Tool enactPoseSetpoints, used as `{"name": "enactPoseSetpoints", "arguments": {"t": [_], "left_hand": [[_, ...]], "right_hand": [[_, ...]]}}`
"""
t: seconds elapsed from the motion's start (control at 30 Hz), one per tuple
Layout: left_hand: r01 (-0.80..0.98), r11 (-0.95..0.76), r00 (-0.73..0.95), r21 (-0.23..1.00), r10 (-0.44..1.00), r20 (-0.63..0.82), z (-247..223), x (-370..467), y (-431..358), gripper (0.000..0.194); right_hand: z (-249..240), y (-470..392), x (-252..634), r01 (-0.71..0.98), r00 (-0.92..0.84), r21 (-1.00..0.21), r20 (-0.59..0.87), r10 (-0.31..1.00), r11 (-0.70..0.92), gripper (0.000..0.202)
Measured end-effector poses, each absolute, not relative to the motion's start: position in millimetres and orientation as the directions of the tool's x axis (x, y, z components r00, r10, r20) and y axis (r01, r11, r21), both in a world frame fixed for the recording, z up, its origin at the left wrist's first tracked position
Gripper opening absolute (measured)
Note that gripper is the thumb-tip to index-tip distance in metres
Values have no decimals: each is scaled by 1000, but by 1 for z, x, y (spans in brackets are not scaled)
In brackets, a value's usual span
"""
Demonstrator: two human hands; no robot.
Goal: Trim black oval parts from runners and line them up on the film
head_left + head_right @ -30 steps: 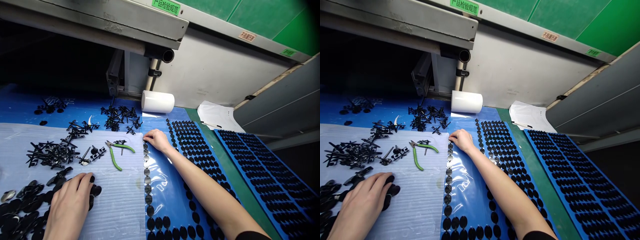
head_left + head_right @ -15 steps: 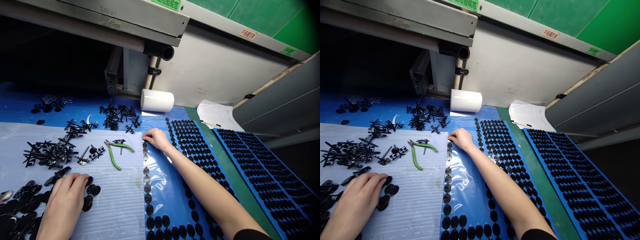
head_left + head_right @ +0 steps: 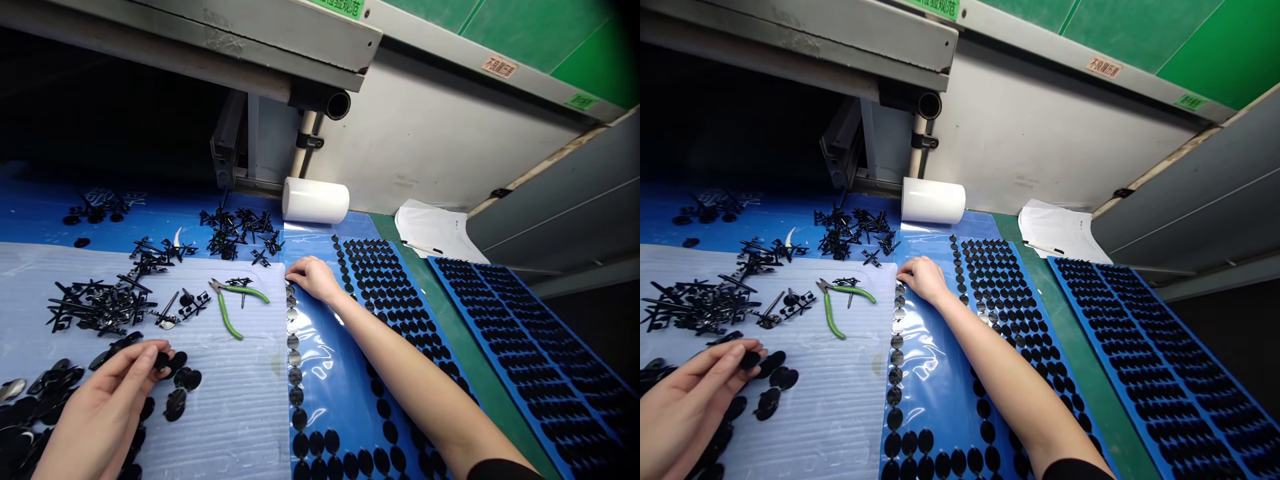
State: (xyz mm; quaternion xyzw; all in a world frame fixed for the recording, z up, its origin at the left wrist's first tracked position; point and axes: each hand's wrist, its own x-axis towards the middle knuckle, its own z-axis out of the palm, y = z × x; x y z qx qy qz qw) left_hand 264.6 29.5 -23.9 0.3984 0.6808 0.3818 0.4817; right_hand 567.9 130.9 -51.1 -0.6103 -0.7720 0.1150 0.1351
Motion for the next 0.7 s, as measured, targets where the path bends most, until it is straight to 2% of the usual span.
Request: {"name": "enactPoseSetpoints", "arguments": {"t": [0.1,0.2,0.33,0.47,0.6,0.7], "left_hand": [[-187,574,-134,797,789,-600,-20,268,29,24],[-329,612,-42,719,752,-658,-18,276,22,27],[-362,621,98,695,767,-634,-14,297,10,27],[-355,612,176,707,786,-592,-9,320,4,13],[-349,591,183,727,804,-566,-4,333,1,17],[-327,575,211,750,818,-536,-3,342,-6,21]], "right_hand": [[-52,127,566,912,-224,-334,84,971,239,9],[-52,123,564,911,-222,-331,108,969,246,9],[-44,114,558,898,-186,-373,166,969,236,14],[-18,82,540,826,-187,-493,222,957,275,16],[5,27,514,690,-337,-621,177,925,371,6],[7,-8,502,599,-288,-751,121,950,277,16]]}}
